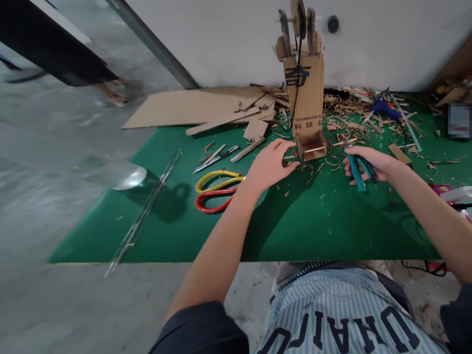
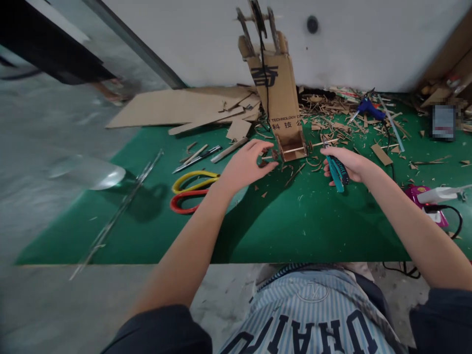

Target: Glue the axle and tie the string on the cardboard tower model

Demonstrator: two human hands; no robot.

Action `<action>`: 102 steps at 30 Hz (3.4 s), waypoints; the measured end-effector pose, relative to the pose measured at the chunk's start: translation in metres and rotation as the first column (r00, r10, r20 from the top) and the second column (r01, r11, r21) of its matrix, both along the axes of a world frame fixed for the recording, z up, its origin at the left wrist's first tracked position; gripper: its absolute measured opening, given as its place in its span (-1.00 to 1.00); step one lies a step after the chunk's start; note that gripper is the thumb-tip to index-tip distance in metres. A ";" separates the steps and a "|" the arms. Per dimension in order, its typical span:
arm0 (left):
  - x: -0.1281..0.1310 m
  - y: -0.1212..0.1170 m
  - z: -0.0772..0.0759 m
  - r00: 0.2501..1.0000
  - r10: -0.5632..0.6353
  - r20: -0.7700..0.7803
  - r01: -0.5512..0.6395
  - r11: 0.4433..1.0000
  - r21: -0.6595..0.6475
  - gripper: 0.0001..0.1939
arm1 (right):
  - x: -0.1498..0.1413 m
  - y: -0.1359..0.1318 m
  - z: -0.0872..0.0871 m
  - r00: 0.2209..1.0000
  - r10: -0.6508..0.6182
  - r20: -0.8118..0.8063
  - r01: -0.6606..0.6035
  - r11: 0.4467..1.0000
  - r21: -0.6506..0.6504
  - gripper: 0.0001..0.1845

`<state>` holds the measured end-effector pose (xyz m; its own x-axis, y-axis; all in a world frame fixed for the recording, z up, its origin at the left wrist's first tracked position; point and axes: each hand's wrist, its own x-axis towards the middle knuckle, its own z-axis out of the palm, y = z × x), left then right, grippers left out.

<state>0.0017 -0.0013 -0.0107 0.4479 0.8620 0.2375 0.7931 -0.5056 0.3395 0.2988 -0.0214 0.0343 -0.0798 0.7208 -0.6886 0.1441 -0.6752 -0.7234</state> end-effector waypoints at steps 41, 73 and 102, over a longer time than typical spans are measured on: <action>0.017 -0.001 -0.010 0.946 0.235 -0.223 -0.228 0.972 0.059 -0.76 | 0.010 0.007 -0.039 0.887 -0.094 -0.452 0.299 0.864 0.406 -0.59; 0.010 0.000 -0.014 0.952 0.293 -0.091 -0.278 0.949 0.153 -0.70 | 0.013 -0.005 -0.018 0.942 -0.242 -0.233 0.308 0.899 0.311 -0.76; 0.059 0.023 -0.004 0.969 -0.048 -0.242 0.095 0.978 0.186 -0.63 | -0.014 0.029 -0.005 0.983 0.182 0.026 -0.181 0.982 -0.045 -0.77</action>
<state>0.0605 0.0213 -0.0148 0.5697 0.7731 0.2787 0.7979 -0.6016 0.0375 0.2846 0.0076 0.0292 -0.1858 0.6664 -0.7221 0.2879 -0.6657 -0.6884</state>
